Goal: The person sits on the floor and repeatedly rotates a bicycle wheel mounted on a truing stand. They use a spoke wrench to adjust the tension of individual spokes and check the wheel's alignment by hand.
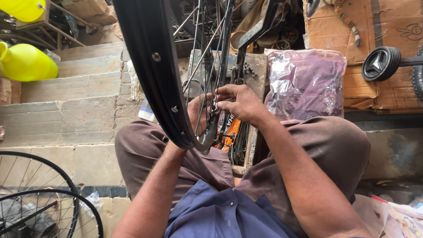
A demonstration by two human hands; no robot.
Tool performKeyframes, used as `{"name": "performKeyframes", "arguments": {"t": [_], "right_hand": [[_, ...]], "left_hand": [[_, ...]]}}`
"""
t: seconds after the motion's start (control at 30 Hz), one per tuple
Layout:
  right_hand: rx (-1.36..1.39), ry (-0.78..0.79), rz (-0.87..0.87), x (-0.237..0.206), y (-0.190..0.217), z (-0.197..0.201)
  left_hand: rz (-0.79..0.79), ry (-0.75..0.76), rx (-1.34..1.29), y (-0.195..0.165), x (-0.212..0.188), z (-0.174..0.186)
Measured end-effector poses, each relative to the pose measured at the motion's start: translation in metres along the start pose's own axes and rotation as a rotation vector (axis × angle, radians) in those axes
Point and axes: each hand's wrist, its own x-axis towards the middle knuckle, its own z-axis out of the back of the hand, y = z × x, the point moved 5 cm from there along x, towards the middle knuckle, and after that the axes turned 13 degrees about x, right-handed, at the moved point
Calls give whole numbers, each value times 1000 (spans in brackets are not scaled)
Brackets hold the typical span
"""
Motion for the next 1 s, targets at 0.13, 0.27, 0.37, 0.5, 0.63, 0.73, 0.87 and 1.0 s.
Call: {"name": "performKeyframes", "arguments": {"t": [0.13, 0.27, 0.37, 0.5, 0.63, 0.73, 0.87, 1.0], "right_hand": [[-76, -52, -19, -1, 2, -1], [-143, -125, -89, -6, 2, -1], [-221, -101, 65, -8, 12, -6], [-299, -98, 61, -8, 13, -6], [-293, -115, 93, -8, 14, -3], [-244, -97, 70, -8, 12, -4], [-250, -39, 102, -9, 17, -8], [-293, -20, -1, -11, 20, -6]], "left_hand": [[-100, -157, 122, 5, -4, 1], [23, 0, -601, 23, -3, -14], [-21, 102, -795, 22, -1, -17], [104, 26, -171, 18, -1, -8], [-12, -192, 1, -3, -4, 4], [-1, -258, 89, -6, -5, 4], [-73, -234, -145, -8, -2, -1], [233, -91, -134, -2, -2, -5]]}}
